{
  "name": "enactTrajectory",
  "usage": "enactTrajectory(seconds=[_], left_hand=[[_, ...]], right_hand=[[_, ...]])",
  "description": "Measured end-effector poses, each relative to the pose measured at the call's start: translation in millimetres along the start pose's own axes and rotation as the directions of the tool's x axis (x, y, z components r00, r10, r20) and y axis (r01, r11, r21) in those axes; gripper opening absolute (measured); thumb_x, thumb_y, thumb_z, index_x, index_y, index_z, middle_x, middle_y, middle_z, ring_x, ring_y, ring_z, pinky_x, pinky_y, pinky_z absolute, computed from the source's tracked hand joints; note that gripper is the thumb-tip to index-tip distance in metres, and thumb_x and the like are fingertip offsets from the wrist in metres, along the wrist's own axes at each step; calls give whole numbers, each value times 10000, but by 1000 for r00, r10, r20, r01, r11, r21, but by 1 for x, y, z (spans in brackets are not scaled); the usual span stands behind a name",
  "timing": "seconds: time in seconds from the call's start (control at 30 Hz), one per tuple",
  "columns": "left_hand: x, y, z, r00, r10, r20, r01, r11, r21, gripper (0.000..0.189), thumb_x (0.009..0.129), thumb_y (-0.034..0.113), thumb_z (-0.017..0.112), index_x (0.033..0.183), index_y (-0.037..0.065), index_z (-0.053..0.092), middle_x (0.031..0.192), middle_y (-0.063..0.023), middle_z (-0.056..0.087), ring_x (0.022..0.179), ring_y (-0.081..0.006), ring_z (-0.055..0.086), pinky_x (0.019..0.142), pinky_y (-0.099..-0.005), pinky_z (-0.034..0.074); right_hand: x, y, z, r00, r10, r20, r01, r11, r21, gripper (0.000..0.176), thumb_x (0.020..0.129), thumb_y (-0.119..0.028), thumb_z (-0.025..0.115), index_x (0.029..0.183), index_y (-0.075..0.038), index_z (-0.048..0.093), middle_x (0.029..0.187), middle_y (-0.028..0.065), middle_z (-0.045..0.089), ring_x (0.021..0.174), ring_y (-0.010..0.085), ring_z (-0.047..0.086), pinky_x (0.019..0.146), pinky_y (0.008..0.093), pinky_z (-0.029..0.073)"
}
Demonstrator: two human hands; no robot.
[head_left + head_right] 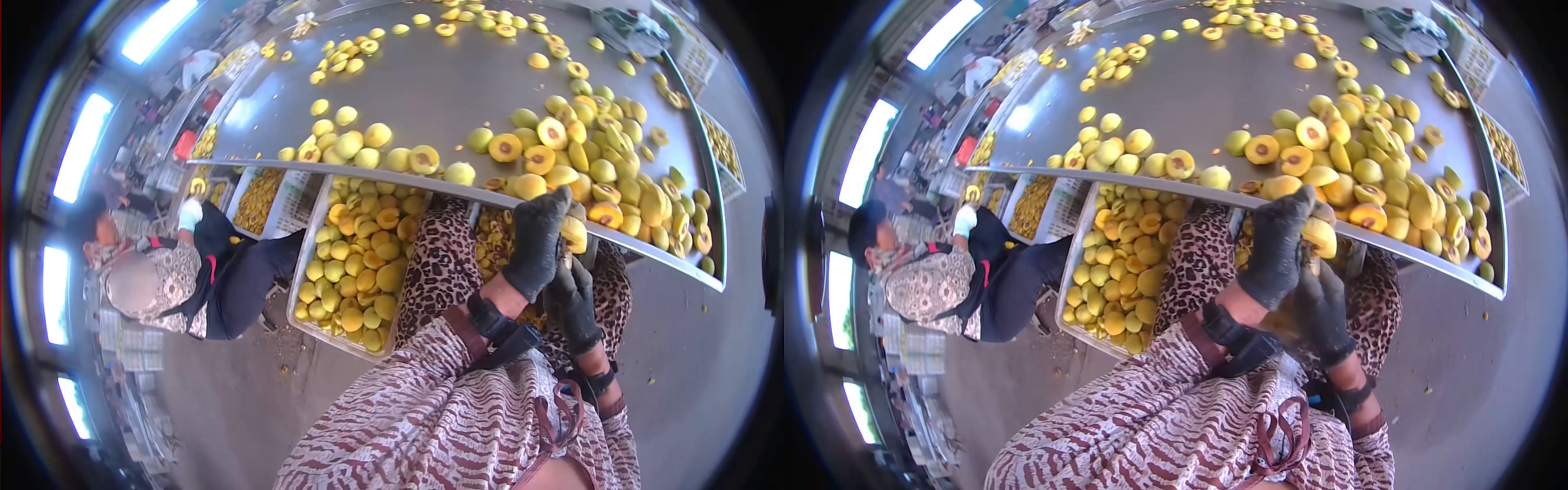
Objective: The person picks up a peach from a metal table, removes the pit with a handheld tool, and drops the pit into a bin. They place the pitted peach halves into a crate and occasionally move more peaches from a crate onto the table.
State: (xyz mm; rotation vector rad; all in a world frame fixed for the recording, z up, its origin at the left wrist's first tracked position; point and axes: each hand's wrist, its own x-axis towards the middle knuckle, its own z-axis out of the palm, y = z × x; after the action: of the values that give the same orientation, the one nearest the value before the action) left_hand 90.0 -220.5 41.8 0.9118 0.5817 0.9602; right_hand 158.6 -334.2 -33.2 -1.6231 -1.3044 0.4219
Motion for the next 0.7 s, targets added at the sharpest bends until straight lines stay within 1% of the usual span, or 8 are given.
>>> enactTrajectory(seconds=[0.07, 0.1, 0.13, 0.23, 0.53, 0.57, 0.63, 0.7], left_hand=[[3, -9, -1, 998, 59, -40, -55, 994, 94, 328, 960, 241, 600, 751, -6, 658, 646, -18, 636, 592, -78, 565, 540, -259, 452], [3, -14, -8, 973, 228, 28, -224, 917, 331, 277, 962, 224, 607, 800, 6, 662, 726, -11, 652, 637, -65, 576, 591, -239, 474], [0, -6, -10, 953, 293, 74, -298, 866, 402, 272, 964, 215, 599, 805, 2, 660, 726, -25, 659, 643, -74, 584, 597, -247, 478], [-11, 7, -20, 970, 222, 95, -241, 912, 332, 254, 965, 187, 583, 811, -1, 654, 728, -57, 669, 655, -100, 603, 610, -269, 486], [-20, 66, -89, 952, 203, 231, -178, 976, -124, 512, 1042, 441, 341, 907, 38, 625, 773, -62, 667, 668, -170, 632, 656, -290, 521], [-19, 74, -107, 999, -18, 34, 32, 891, -454, 383, 1027, 374, 445, 956, 37, 614, 834, -55, 665, 726, -159, 633, 681, -271, 522], [-20, 80, -175, 943, 332, -14, -325, 931, 165, 93, 967, 111, 585, 1002, 28, 609, 945, -52, 638, 871, -151, 623, 777, -286, 530], [-14, 82, -255, 912, 234, -336, -292, 947, -132, 547, 1008, 551, 347, 1060, 69, 599, 988, -69, 646, 886, -205, 630, 782, -376, 546]], right_hand=[[3, -10, 4, 901, -425, -88, 371, 859, -352, 249, 977, -257, 552, 1082, -33, 582, 813, 35, 593, 643, 114, 574, 563, 214, 459], [6, -33, -8, 997, 71, 28, -74, 985, 159, 244, 972, -294, 558, 1001, -52, 568, 706, 12, 543, 522, 99, 493, 467, 209, 393], [7, -49, -16, 821, 442, 360, -571, 650, 501, 265, 967, -332, 564, 921, -71, 553, 598, -11, 492, 401, 85, 412, 371, 204, 326], [8, -46, -33, 687, 215, 694, -724, 292, 625, 398, 909, -325, 622, 1151, -10, 592, 932, 38, 624, 720, 128, 590, 586, 212, 468], [32, -95, 23, 783, 37, 621, -498, 636, 589, 469, 856, -464, 670, 1025, -33, 593, 792, 17, 574, 638, 98, 505, 552, 230, 389], [34, -89, 28, 784, -74, 617, -397, 703, 590, 498, 860, -456, 677, 1094, -26, 585, 823, 18, 591, 682, 114, 534, 588, 242, 419], [17, -64, 18, 751, 90, 654, -437, 810, 391, 537, 869, -447, 678, 1179, -23, 568, 879, 25, 615, 776, 131, 567, 663, 256, 453], [16, -62, 15, 737, 268, 621, -626, 617, 476, 499, 890, -429, 664, 1176, -29, 582, 837, 21, 603, 686, 114, 548, 586, 235, 422]])
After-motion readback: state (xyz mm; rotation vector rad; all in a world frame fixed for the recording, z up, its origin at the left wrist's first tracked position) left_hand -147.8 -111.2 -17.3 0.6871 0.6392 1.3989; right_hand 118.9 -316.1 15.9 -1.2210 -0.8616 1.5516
